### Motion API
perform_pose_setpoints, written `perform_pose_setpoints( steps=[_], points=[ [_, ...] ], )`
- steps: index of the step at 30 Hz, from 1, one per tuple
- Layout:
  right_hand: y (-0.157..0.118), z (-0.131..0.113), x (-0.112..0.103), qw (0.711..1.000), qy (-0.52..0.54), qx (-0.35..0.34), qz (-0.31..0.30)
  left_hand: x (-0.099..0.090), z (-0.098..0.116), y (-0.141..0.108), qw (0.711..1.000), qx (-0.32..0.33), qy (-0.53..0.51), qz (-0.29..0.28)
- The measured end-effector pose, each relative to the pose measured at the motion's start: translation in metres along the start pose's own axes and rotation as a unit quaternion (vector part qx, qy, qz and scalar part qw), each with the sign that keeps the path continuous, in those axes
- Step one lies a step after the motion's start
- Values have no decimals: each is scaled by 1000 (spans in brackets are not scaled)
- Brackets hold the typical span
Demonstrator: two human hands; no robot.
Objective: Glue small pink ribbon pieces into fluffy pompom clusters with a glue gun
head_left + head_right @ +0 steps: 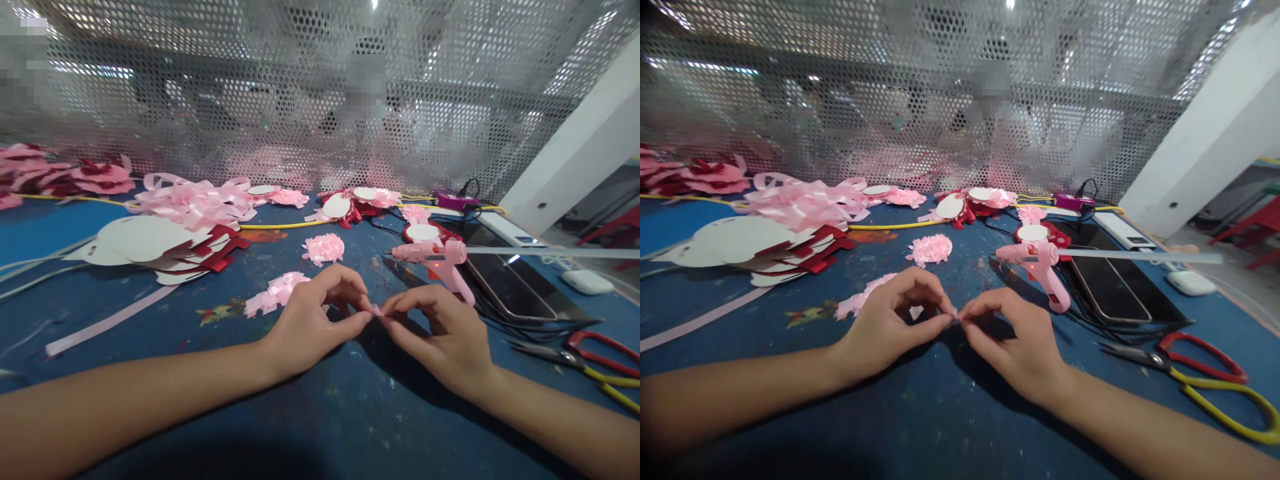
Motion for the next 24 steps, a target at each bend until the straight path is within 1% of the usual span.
perform_pose_setpoints(
  steps=[5,10,12,16,20,24],
  points=[
    [0,-1,2,999,-34,10,-27,2,3,-1,997,29,66,-23],
    [-1,-3,5,997,-69,16,-43,8,15,-5,979,95,176,-44],
    [-1,-5,5,995,-90,14,-45,11,16,-6,972,103,202,-54],
    [0,-13,8,989,-139,-28,-50,14,16,-8,967,98,223,-72],
    [-2,-16,13,982,-162,-70,-65,16,14,-9,968,87,222,-79],
    [-7,-22,19,967,-201,-128,-90,19,10,-8,968,64,225,-87]
  ],
)
Point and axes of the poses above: each hand's wrist, its own y-axis towards the middle knuckle, its own x-axis out of the palm, z = x × y, the point moved 8 cm from there along y, towards the middle knuckle, and after that the axes turned 5 degrees about -z, right-handed, at the moved point
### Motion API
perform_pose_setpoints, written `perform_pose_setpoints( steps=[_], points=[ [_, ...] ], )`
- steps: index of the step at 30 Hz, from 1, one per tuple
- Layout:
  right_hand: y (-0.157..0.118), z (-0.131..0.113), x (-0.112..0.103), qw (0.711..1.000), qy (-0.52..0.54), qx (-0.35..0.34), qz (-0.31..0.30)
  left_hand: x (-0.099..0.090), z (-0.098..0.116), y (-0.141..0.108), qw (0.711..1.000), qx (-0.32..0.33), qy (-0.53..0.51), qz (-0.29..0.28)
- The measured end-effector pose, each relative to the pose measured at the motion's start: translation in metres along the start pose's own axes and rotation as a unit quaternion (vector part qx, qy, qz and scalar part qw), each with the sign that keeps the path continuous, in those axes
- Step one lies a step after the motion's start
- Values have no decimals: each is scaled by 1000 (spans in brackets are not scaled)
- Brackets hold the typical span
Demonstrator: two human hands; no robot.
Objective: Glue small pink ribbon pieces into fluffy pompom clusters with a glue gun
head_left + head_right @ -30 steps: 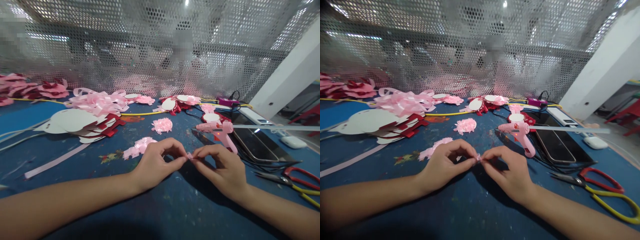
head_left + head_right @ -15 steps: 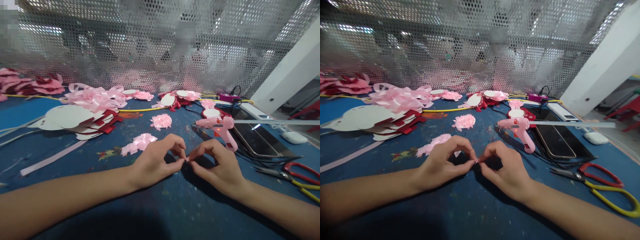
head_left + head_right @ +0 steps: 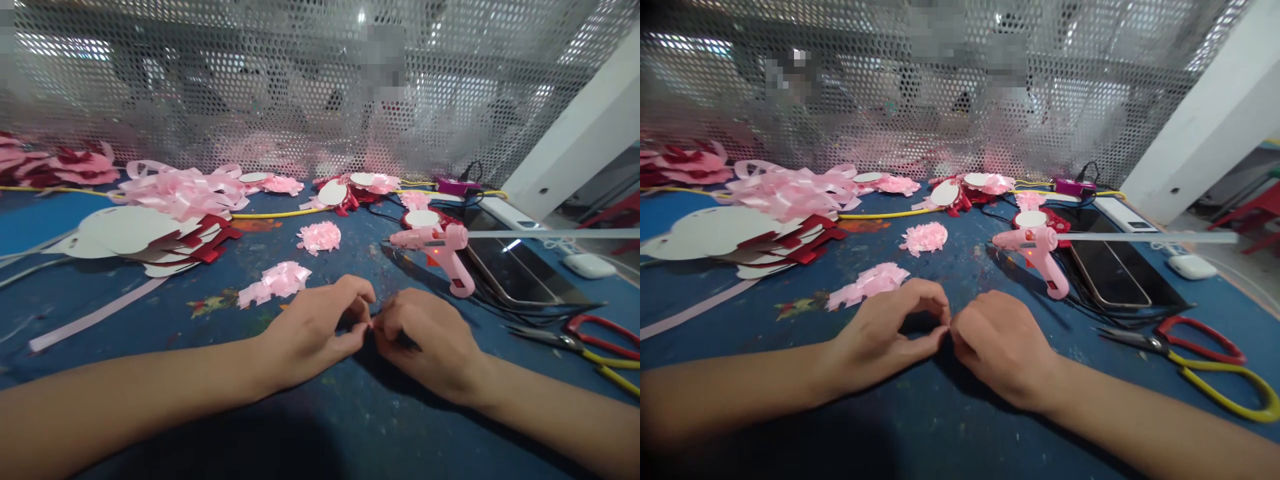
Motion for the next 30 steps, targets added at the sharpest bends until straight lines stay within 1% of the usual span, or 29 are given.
perform_pose_setpoints(
  steps=[2,4,6,8,11,15,20,23,26,28,30],
  points=[
    [0,-8,3,998,-31,-42,-25,3,2,0,999,5,26,-17],
    [0,-17,4,994,-61,-84,-45,7,6,-2,997,24,65,-39],
    [1,-25,2,988,-88,-115,-50,10,10,-3,992,49,105,-56],
    [2,-31,-2,985,-109,-128,-42,13,16,-5,985,81,138,-63],
    [4,-36,-4,983,-121,-135,-40,16,24,-6,976,131,163,-69],
    [3,-37,-6,981,-123,-146,-45,17,31,-6,966,165,189,-60],
    [2,-36,-7,979,-132,-146,-45,14,40,-7,950,187,243,-52],
    [2,-36,-9,980,-140,-141,-30,14,43,-8,944,187,265,-62],
    [2,-34,-9,980,-150,-127,-23,12,44,-8,949,185,249,-59],
    [1,-34,-8,980,-155,-123,-21,10,45,-8,952,197,229,-44],
    [1,-34,-8,980,-155,-126,-17,10,46,-8,950,209,229,-39]
  ],
)
Point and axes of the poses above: each hand's wrist, its own y-axis towards the middle knuckle, its own x-axis out of the palm, z = x × y, the point moved 8 cm from there along y, towards the middle knuckle, and after that the axes turned 5 degrees about -z, right-handed, at the moved point
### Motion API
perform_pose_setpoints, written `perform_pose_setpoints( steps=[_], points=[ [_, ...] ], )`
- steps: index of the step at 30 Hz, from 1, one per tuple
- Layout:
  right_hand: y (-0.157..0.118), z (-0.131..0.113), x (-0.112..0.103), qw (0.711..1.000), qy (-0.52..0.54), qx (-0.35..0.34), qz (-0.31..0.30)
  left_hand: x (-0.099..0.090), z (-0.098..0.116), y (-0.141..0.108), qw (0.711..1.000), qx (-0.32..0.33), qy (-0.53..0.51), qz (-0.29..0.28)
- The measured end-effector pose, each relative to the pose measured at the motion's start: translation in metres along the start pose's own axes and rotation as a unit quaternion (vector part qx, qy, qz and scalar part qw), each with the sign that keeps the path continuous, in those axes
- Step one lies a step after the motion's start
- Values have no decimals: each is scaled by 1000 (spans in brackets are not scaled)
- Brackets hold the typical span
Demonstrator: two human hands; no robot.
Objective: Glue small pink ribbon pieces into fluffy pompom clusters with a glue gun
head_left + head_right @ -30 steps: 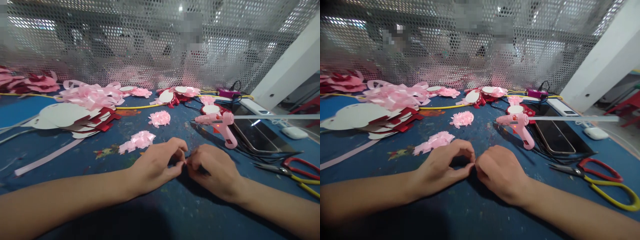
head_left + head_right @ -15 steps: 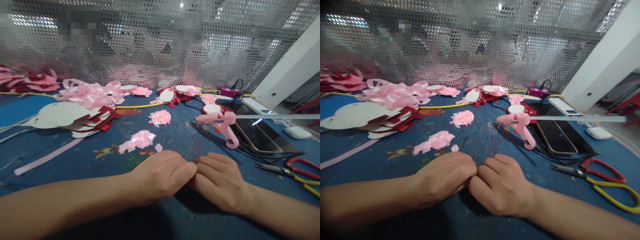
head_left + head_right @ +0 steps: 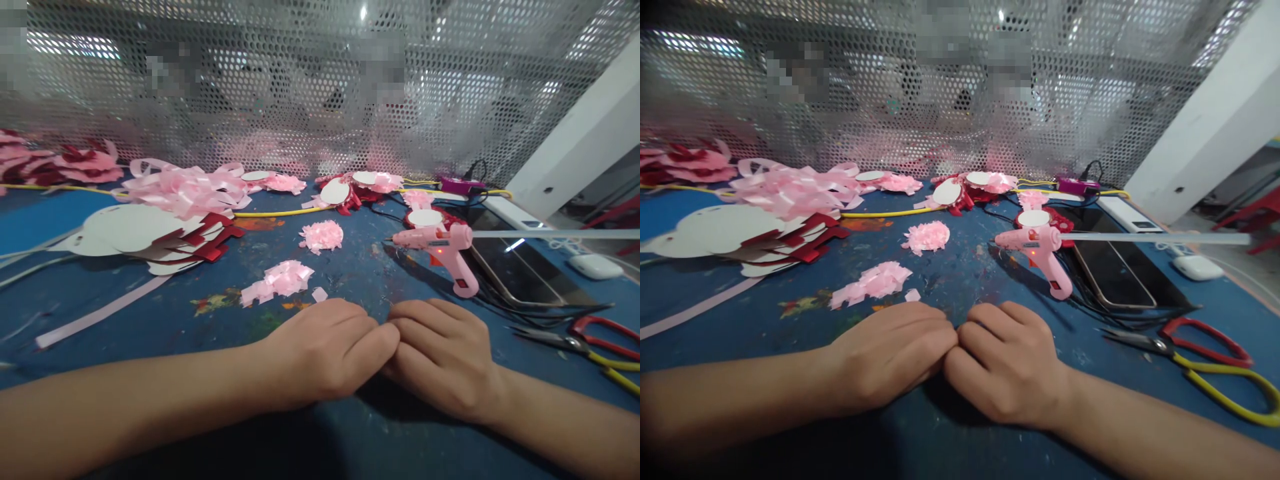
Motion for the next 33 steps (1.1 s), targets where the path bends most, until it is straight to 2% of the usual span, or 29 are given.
perform_pose_setpoints(
  steps=[6,12,14,16,18,20,22,24,33],
  points=[
    [1,-1,1,1000,14,4,1,3,2,0,999,15,45,-13],
    [-1,-1,2,999,29,5,18,1,5,-4,998,28,49,12],
    [-2,2,6,999,46,17,12,5,-6,-4,1000,-25,-12,-4],
    [-3,10,8,995,86,51,22,8,-26,-5,985,-123,-119,4],
    [-5,24,10,983,142,113,38,12,-47,-10,944,-226,-237,37],
    [-6,37,14,964,194,181,35,15,-60,-15,900,-282,-324,70],
    [-8,46,19,947,220,234,16,16,-66,-16,876,-301,-366,93],
    [-9,50,20,938,227,262,7,15,-68,-17,867,-305,-380,106],
    [-10,50,26,927,256,275,-18,18,-66,-15,862,-301,-399,82]
  ],
)
Point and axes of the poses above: each hand's wrist, its own y-axis towards the middle knuckle, its own x-axis out of the palm, z = x × y, the point moved 8 cm from there along y, towards the middle knuckle, and after that the axes turned 5 degrees about -z, right-handed, at the moved point
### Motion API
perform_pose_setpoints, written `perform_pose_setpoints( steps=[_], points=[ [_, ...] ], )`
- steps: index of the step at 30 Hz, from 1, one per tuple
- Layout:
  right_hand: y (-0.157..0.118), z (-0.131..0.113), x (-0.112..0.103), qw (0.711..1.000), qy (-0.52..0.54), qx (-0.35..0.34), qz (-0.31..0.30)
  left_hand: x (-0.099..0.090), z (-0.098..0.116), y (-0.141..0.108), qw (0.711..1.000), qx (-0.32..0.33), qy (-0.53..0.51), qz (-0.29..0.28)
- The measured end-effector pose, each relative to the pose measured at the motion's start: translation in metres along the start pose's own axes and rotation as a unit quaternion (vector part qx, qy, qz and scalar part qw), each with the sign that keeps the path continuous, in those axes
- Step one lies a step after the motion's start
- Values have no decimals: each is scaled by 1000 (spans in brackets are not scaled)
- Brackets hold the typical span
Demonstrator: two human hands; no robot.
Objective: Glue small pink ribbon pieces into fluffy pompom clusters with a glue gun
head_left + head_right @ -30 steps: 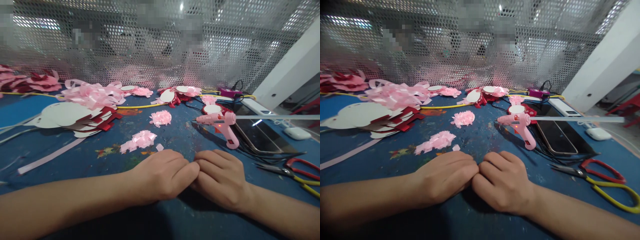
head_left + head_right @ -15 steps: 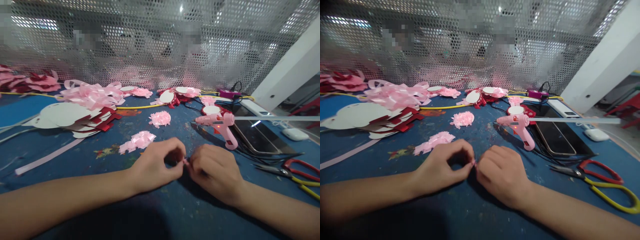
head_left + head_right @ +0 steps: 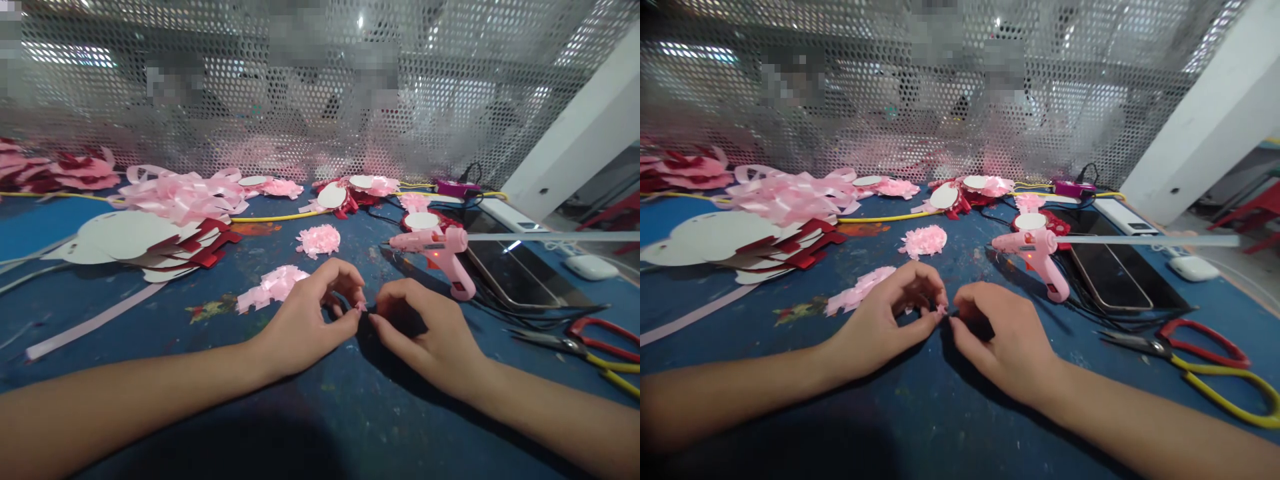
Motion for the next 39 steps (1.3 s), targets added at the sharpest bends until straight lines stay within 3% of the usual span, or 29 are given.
perform_pose_setpoints(
  steps=[8,14,25,29,31,35,39],
  points=[
    [0,-8,8,996,39,-66,-46,0,-5,0,1000,-12,22,1],
    [1,-10,8,994,52,-73,-60,1,-4,0,1000,-15,15,-8],
    [5,8,1,997,70,32,-15,-1,0,0,1000,-5,31,5],
    [5,19,0,994,73,78,0,-2,14,-3,993,49,111,8],
    [4,25,0,992,79,96,10,11,29,-9,967,140,210,-37],
    [4,27,-1,993,54,99,25,59,49,-49,833,376,363,-180],
    [9,16,-6,998,-23,46,48,67,54,-68,801,439,382,-144]
  ],
)
Point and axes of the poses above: each hand's wrist, its own y-axis towards the middle knuckle, its own x-axis out of the palm, z = x × y, the point moved 8 cm from there along y, towards the middle knuckle, and after that the axes turned 5 degrees about -z, right-handed, at the moved point
